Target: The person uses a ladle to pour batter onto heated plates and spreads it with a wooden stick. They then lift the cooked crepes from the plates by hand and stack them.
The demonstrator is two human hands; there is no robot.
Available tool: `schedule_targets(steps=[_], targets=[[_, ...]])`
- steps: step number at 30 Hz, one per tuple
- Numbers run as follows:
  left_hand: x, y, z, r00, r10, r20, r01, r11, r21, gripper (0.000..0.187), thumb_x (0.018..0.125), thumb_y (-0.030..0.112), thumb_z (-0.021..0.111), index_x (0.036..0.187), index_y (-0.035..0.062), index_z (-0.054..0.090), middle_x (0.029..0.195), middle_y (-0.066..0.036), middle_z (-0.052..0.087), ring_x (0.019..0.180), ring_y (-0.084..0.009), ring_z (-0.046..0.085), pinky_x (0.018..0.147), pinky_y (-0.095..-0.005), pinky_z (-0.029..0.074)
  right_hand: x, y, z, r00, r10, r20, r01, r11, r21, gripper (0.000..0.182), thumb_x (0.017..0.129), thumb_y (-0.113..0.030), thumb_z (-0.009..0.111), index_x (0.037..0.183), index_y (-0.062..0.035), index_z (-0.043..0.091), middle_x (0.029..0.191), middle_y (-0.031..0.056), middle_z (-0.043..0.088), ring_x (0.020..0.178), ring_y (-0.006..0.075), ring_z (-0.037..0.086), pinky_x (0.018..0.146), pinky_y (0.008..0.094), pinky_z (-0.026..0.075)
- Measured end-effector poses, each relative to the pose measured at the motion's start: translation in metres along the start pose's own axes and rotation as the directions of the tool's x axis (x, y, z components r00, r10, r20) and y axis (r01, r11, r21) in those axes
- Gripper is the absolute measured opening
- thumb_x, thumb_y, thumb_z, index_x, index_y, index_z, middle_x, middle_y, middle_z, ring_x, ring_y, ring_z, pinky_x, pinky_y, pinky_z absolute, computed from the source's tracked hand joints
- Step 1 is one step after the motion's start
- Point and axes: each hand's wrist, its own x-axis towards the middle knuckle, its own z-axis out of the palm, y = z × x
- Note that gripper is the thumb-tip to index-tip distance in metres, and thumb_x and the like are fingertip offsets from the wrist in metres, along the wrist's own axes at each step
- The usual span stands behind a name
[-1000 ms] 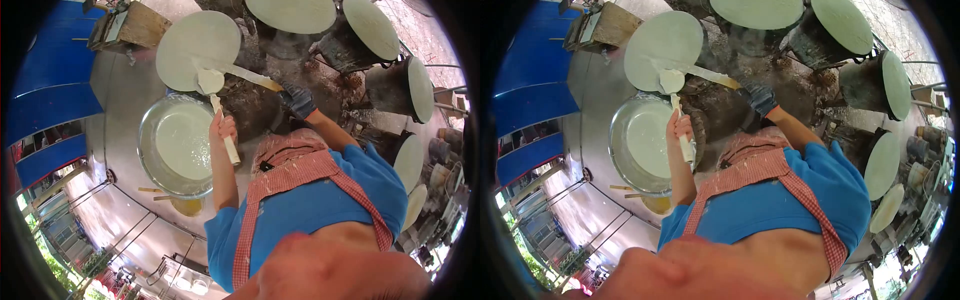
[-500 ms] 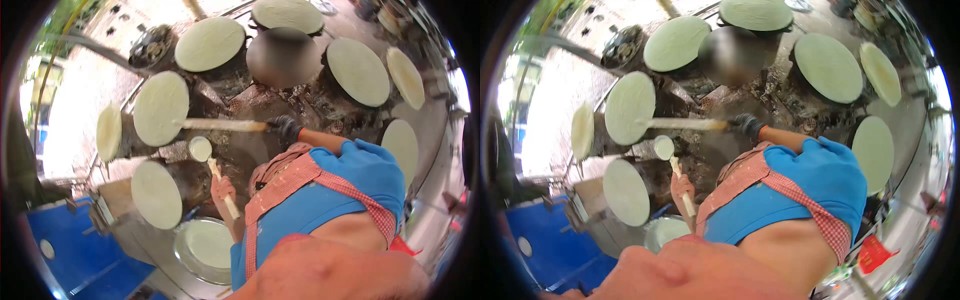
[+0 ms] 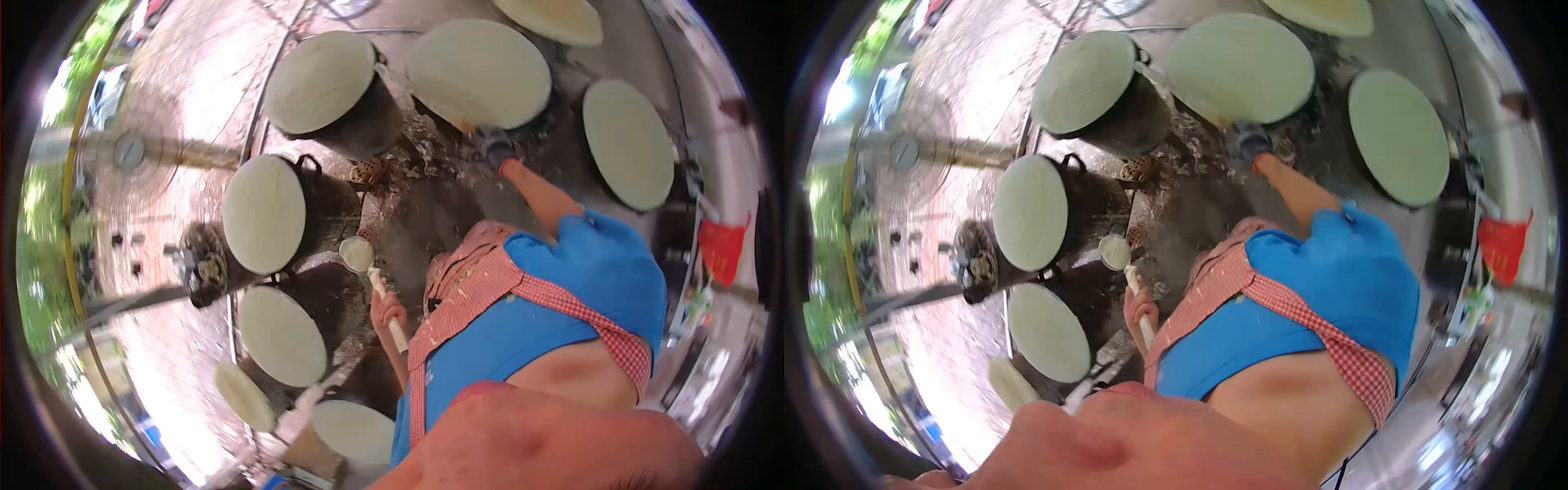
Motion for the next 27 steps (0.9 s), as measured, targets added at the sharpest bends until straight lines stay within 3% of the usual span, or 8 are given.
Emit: schedule_targets(steps=[3,5,12,17,20,23,24,27], targets=[[0.016,0.002,0.03,0.988,-0.119,-0.101,0.122,0.992,0.026,0.032,0.09,0.022,0.037,0.109,-0.0029,0.045,0.055,0.001,0.029,0.041,-0.0074,0.029,0.038,-0.0199,0.03,-0.002,-0.01,-0.027,0.963,0.265,0.054,-0.248,0.945,-0.213,0.036,0.077,-0.032,0.056,0.097,-0.0024,0.057,0.092,0.0184,0.058,0.085,0.0358,0.053,0.075,0.0365,0.042],[0.024,-0.022,0.067,0.968,-0.165,-0.189,0.168,0.986,0.0,0.032,0.09,0.022,0.037,0.109,-0.0023,0.046,0.055,0.001,0.029,0.041,-0.0074,0.029,0.038,-0.0201,0.03,-0.017,-0.008,-0.01,0.993,0.12,-0.023,-0.121,0.987,-0.101,0.039,0.077,-0.037,0.053,0.093,-0.0023,0.057,0.087,0.0187,0.058,0.082,0.0364,0.053,0.073,0.0383,0.042],[0.071,0.034,0.097,0.849,-0.38,-0.367,0.437,0.896,0.083,0.029,0.089,0.024,0.04,0.096,-0.0026,0.049,0.053,0.001,0.03,0.04,-0.0078,0.029,0.036,-0.0206,0.029,-0.099,-0.036,-0.04,0.857,0.51,0.065,-0.502,0.857,-0.116,0.041,0.076,-0.042,0.053,0.096,-0.0067,0.057,0.082,0.0178,0.058,0.076,0.0339,0.055,0.07,0.041,0.042],[0.108,0.011,0.092,0.761,-0.456,-0.461,0.557,0.824,0.104,0.033,0.088,0.029,0.043,0.063,0.008,0.034,0.051,0.0,0.03,0.039,-0.008,0.03,0.035,-0.0213,0.029,-0.154,0.042,-0.071,0.778,0.575,-0.254,-0.616,0.778,-0.124,0.039,0.076,-0.043,0.052,0.097,-0.0101,0.058,0.081,0.0171,0.059,0.078,0.0338,0.055,0.071,0.0409,0.042],[0.121,-0.017,0.076,0.786,-0.444,-0.431,0.525,0.847,0.084,0.032,0.088,0.028,0.042,0.064,0.0076,0.034,0.051,0.0,0.03,0.038,-0.0075,0.03,0.035,-0.0216,0.029,-0.172,0.05,-0.115,0.684,0.623,-0.378,-0.71,0.687,-0.154,0.041,0.077,-0.044,0.05,0.095,-0.0092,0.059,0.078,0.0165,0.06,0.074,0.0317,0.057,0.067,0.04,0.042],[0.141,-0.037,0.048,0.762,-0.593,-0.259,0.611,0.792,-0.015,0.031,0.089,0.025,0.039,0.096,-0.0045,0.047,0.052,0.0,0.029,0.038,-0.0072,0.03,0.035,-0.0206,0.029,-0.165,0.063,-0.15,0.673,0.695,-0.252,-0.738,0.65,-0.18,0.047,0.075,-0.049,0.05,0.095,-0.0076,0.059,0.079,0.017,0.06,0.071,0.0309,0.058,0.062,0.0385,0.042],[0.14,-0.05,0.046,0.798,-0.534,-0.279,0.56,0.829,0.014,0.034,0.09,0.025,0.038,0.105,-0.0049,0.043,0.053,0.0,0.03,0.038,-0.0074,0.03,0.035,-0.0202,0.029,-0.165,0.09,-0.142,0.769,0.575,-0.278,-0.607,0.794,-0.035,0.045,0.074,-0.046,0.055,0.096,-0.0073,0.059,0.084,0.0187,0.06,0.073,0.0307,0.058,0.064,0.0379,0.043],[0.142,-0.068,0.037,0.866,-0.44,-0.235,0.466,0.883,0.063,0.039,0.091,0.024,0.036,0.116,-0.0053,0.036,0.052,-0.001,0.031,0.038,-0.0089,0.033,0.034,-0.0219,0.032,-0.132,0.096,-0.124,0.821,0.557,-0.123,-0.551,0.83,0.086,0.043,0.073,-0.041,0.058,0.098,-0.0072,0.058,0.086,0.0198,0.059,0.075,0.0308,0.058,0.067,0.0373,0.044]])
